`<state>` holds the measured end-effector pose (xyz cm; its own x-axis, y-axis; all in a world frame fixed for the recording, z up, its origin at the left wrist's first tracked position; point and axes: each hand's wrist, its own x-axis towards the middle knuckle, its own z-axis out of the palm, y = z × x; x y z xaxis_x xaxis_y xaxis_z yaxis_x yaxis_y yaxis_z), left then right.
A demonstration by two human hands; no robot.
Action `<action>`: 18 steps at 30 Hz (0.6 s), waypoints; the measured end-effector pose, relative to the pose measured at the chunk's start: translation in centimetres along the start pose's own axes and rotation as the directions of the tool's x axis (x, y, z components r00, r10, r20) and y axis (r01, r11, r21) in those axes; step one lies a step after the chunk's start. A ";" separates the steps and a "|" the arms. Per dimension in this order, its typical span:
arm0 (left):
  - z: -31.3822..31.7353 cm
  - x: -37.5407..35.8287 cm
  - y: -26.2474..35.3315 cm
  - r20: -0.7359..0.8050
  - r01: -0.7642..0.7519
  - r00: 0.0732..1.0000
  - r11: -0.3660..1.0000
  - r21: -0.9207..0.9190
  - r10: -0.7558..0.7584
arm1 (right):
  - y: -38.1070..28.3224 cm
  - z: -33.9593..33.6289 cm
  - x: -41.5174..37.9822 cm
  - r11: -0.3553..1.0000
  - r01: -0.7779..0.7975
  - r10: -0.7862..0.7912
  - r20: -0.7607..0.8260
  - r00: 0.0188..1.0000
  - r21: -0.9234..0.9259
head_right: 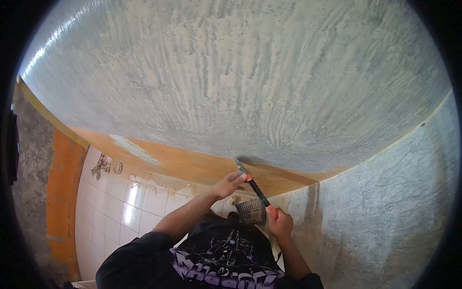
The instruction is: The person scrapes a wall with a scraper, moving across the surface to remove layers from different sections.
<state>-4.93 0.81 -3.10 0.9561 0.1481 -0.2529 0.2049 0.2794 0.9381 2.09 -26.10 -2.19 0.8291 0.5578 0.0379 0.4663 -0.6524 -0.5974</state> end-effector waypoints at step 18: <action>-0.5 0.1 0.0 0.044 -0.032 0.999 0.999 -0.010 0.033 | -0.9 1.4 -0.7 0.998 -0.007 0.010 -0.053 0.999 0.056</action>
<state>-4.95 1.27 -3.24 0.9705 0.1158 -0.2114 0.1715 0.2841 0.9433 0.70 -25.20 -2.80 0.8488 0.5235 0.0744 0.4425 -0.6264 -0.6417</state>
